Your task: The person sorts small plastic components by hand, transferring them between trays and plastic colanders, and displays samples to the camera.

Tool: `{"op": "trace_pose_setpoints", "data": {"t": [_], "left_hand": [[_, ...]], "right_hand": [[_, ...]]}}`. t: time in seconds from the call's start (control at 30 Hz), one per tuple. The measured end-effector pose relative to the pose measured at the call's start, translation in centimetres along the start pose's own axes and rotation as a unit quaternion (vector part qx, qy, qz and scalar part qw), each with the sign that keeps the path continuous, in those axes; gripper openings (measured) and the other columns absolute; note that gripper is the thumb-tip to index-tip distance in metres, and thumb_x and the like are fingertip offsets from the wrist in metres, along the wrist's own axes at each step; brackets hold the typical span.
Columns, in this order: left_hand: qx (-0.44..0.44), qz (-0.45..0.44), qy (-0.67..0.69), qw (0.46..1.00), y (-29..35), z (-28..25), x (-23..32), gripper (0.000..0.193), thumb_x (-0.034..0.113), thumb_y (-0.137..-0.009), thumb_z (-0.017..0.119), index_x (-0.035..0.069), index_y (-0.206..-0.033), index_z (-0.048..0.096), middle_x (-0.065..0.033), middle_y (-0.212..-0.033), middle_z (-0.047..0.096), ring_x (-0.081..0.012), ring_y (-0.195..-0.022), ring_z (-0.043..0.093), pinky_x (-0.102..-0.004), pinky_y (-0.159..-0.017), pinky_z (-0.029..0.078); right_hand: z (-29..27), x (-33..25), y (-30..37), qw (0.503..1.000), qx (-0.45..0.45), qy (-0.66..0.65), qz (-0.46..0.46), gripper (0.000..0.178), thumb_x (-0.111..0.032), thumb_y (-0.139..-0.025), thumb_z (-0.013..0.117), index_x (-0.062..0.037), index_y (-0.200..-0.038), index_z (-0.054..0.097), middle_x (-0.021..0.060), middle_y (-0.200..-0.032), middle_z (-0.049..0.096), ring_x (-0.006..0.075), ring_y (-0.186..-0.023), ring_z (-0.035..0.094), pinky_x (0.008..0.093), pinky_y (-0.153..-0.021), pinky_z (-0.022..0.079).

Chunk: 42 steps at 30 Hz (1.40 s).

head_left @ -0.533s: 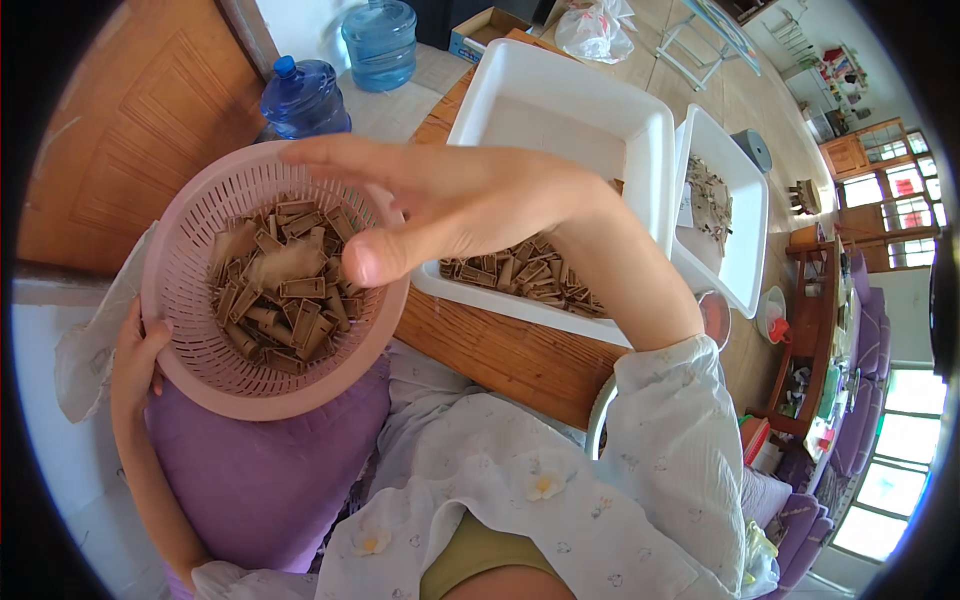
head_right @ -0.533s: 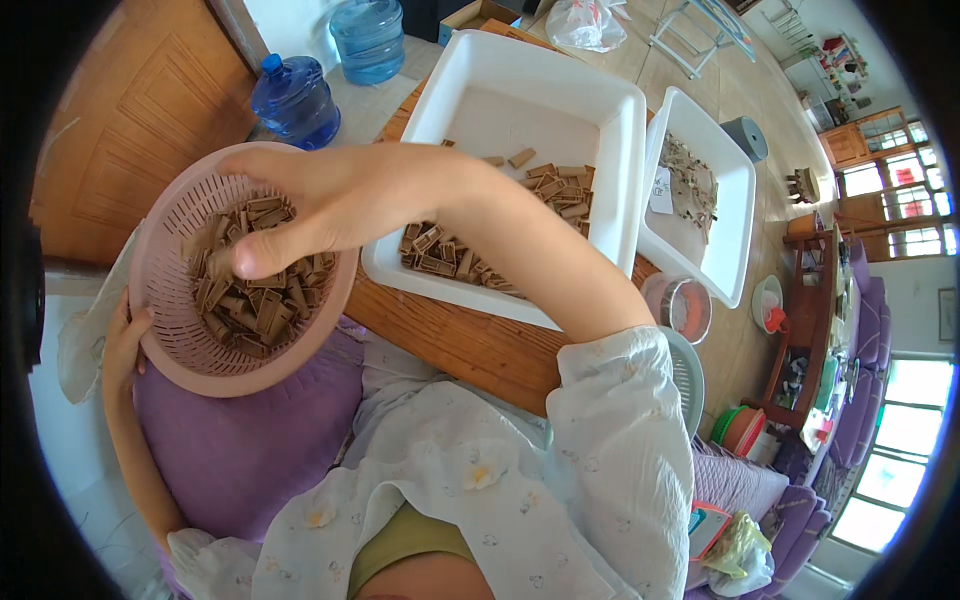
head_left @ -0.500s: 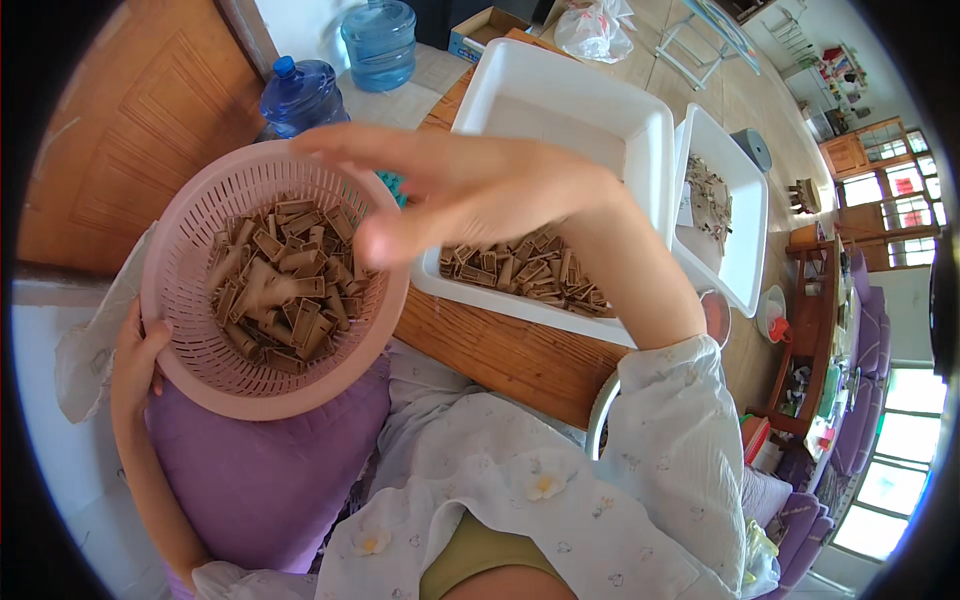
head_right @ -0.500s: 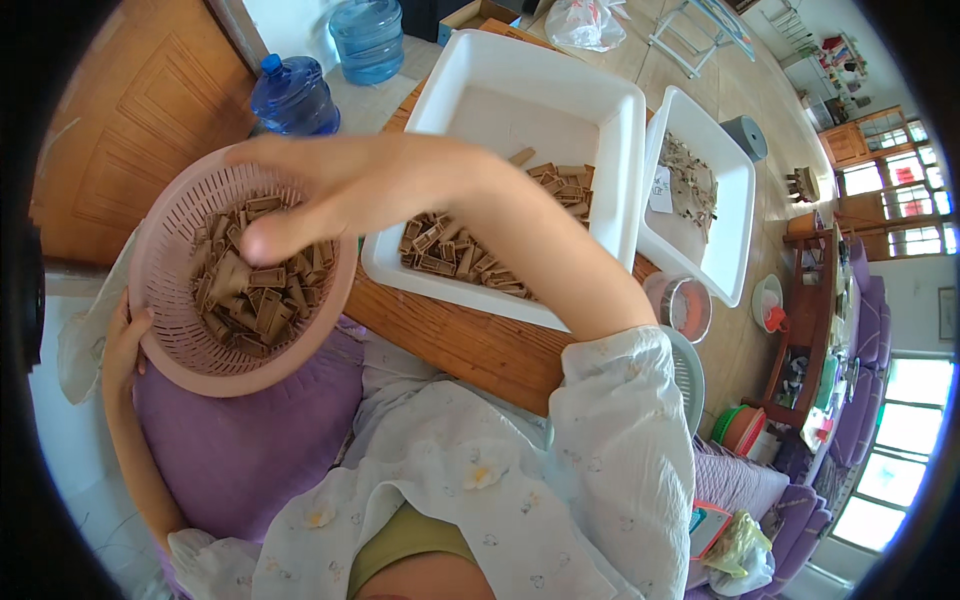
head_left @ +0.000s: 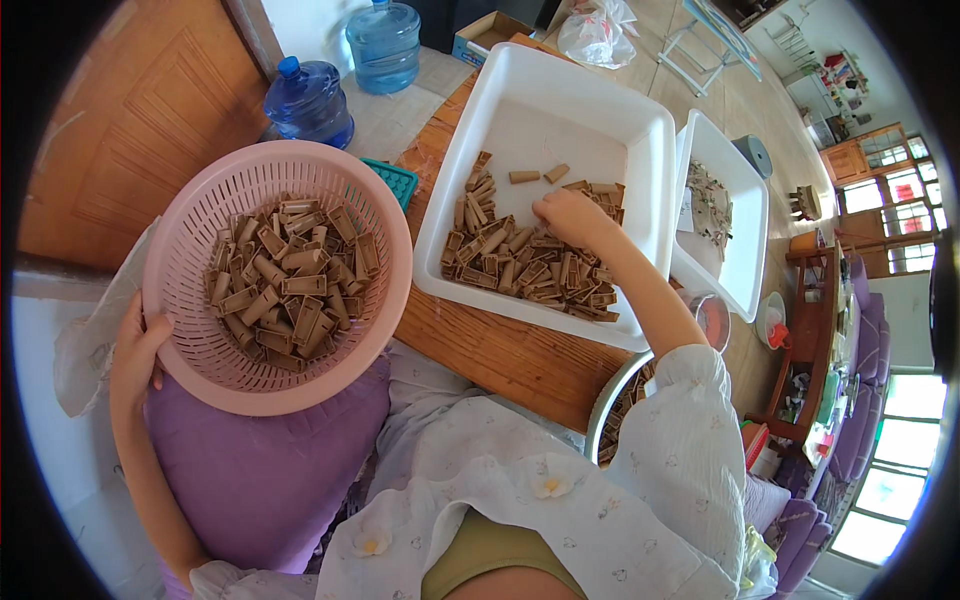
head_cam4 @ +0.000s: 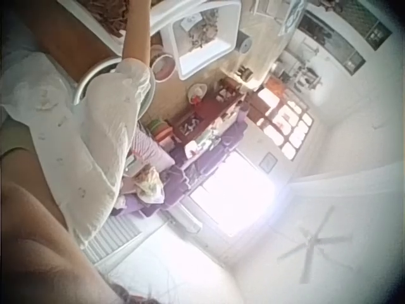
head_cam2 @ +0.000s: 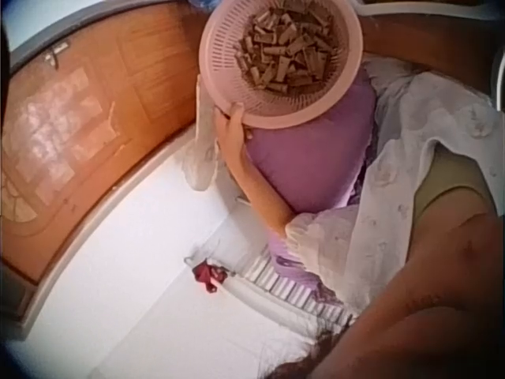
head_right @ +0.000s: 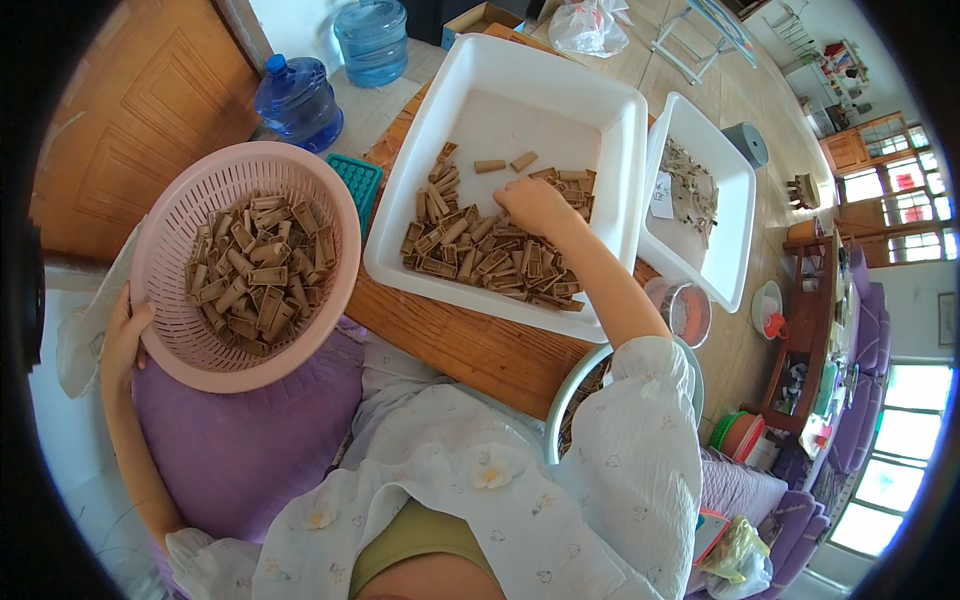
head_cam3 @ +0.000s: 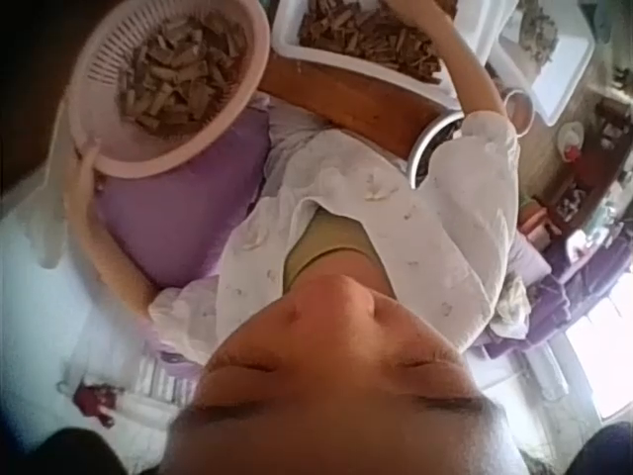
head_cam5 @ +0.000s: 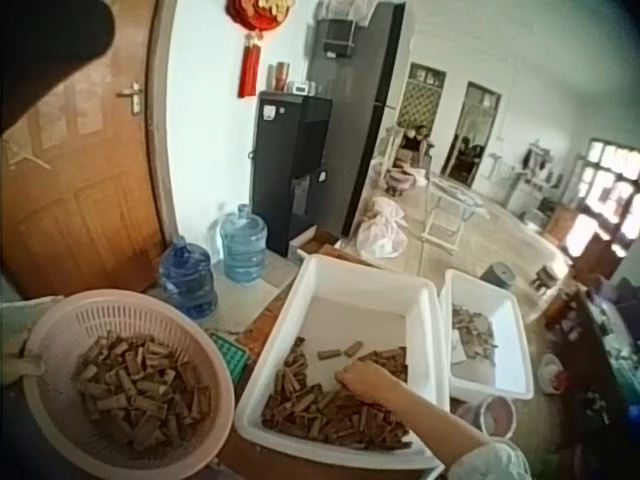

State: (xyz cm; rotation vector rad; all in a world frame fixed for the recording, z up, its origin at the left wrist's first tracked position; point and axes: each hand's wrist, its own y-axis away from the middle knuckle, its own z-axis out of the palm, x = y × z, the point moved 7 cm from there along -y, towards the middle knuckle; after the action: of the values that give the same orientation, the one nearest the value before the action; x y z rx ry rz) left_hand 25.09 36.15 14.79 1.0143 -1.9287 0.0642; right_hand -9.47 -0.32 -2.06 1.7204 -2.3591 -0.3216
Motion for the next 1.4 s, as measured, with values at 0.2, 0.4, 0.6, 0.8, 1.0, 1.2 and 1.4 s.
{"op": "trace_pose_setpoints", "data": {"t": [0.2, 0.4, 0.6, 0.8, 1.0, 1.2, 1.4], "left_hand": [[-0.006, -0.001, 0.004, 1.000, 0.0, -0.1, -0.1, 0.050, 0.023, -0.077, 0.051, 0.001, -0.120, 0.040, -0.0037, -0.082, 0.055, -0.0036, -0.042, 0.044, -0.0162, -0.026, 0.028], [-0.007, 0.003, 0.001, 1.000, -0.2, 0.1, 0.2, 0.050, 0.023, -0.077, 0.051, 0.001, -0.120, 0.039, -0.0043, -0.083, 0.055, -0.0038, -0.043, 0.045, -0.0163, -0.026, 0.028], [-0.008, -0.005, -0.005, 1.000, 0.0, 0.0, 0.1, 0.049, 0.023, -0.077, 0.051, 0.000, -0.119, 0.040, -0.0047, -0.083, 0.055, -0.0041, -0.044, 0.045, -0.0165, -0.026, 0.029], [-0.004, -0.001, -0.008, 1.000, 0.0, -0.1, 0.2, 0.049, 0.023, -0.077, 0.051, 0.000, -0.119, 0.041, -0.0048, -0.084, 0.055, -0.0040, -0.044, 0.045, -0.0167, -0.027, 0.029], [0.005, -0.004, -0.009, 1.000, -0.1, -0.2, -0.2, 0.050, 0.023, -0.077, 0.051, 0.001, -0.120, 0.040, -0.0047, -0.084, 0.055, -0.0040, -0.045, 0.045, -0.0165, -0.027, 0.028], [-0.004, -0.005, -0.013, 1.000, 0.0, -0.1, -0.1, 0.051, 0.024, -0.076, 0.051, 0.001, -0.121, 0.039, -0.0041, -0.085, 0.055, -0.0035, -0.044, 0.045, -0.0164, -0.026, 0.028], [-0.001, -0.003, -0.011, 1.000, -0.1, -0.2, -0.3, 0.051, 0.026, -0.077, 0.052, 0.001, -0.119, 0.040, -0.0035, -0.084, 0.055, -0.0031, -0.043, 0.044, -0.0159, -0.026, 0.028]], "right_hand": [[-4.5, 1.1, 1.1, 0.939, 0.125, -0.302, 0.110, 0.019, -0.001, -0.075, 0.044, -0.0035, -0.093, 0.051, 0.0153, -0.093, 0.055, 0.0344, -0.092, 0.052, 0.0406, -0.075, 0.044], [-0.1, -4.8, 0.7, 0.983, -0.102, -0.152, 0.014, 0.018, -0.009, -0.078, 0.051, -0.0047, -0.093, 0.058, 0.0140, -0.097, 0.051, 0.0296, -0.092, 0.053, 0.0395, -0.075, 0.046], [-2.3, -4.0, 0.6, 0.991, -0.032, -0.129, 0.025, 0.015, -0.009, -0.076, 0.053, -0.0047, -0.090, 0.059, 0.0111, -0.087, 0.056, 0.0299, -0.083, 0.057, 0.0388, -0.068, 0.049], [1.7, -5.3, 0.0, 0.993, -0.112, -0.042, -0.019, 0.017, -0.007, -0.074, 0.054, -0.0055, -0.090, 0.060, 0.0110, -0.088, 0.058, 0.0272, -0.085, 0.058, 0.0380, -0.067, 0.050], [0.9, -4.3, 0.4, 0.987, -0.138, -0.082, 0.013, 0.018, -0.008, -0.075, 0.053, -0.0063, -0.091, 0.061, 0.0118, -0.088, 0.061, 0.0280, -0.083, 0.059, 0.0380, -0.070, 0.049], [-3.1, -0.3, 2.6, 0.963, -0.021, -0.254, 0.088, 0.023, -0.010, -0.076, 0.051, -0.0057, -0.098, 0.057, 0.0115, -0.076, 0.062, 0.0285, -0.075, 0.059, 0.0359, -0.068, 0.046], [-3.9, 4.6, 4.3, 0.866, 0.090, -0.466, 0.159, 0.037, -0.004, -0.076, 0.043, -0.0062, -0.113, 0.047, 0.0051, -0.073, 0.053, 0.0121, -0.068, 0.055, 0.0269, -0.064, 0.043]]}}
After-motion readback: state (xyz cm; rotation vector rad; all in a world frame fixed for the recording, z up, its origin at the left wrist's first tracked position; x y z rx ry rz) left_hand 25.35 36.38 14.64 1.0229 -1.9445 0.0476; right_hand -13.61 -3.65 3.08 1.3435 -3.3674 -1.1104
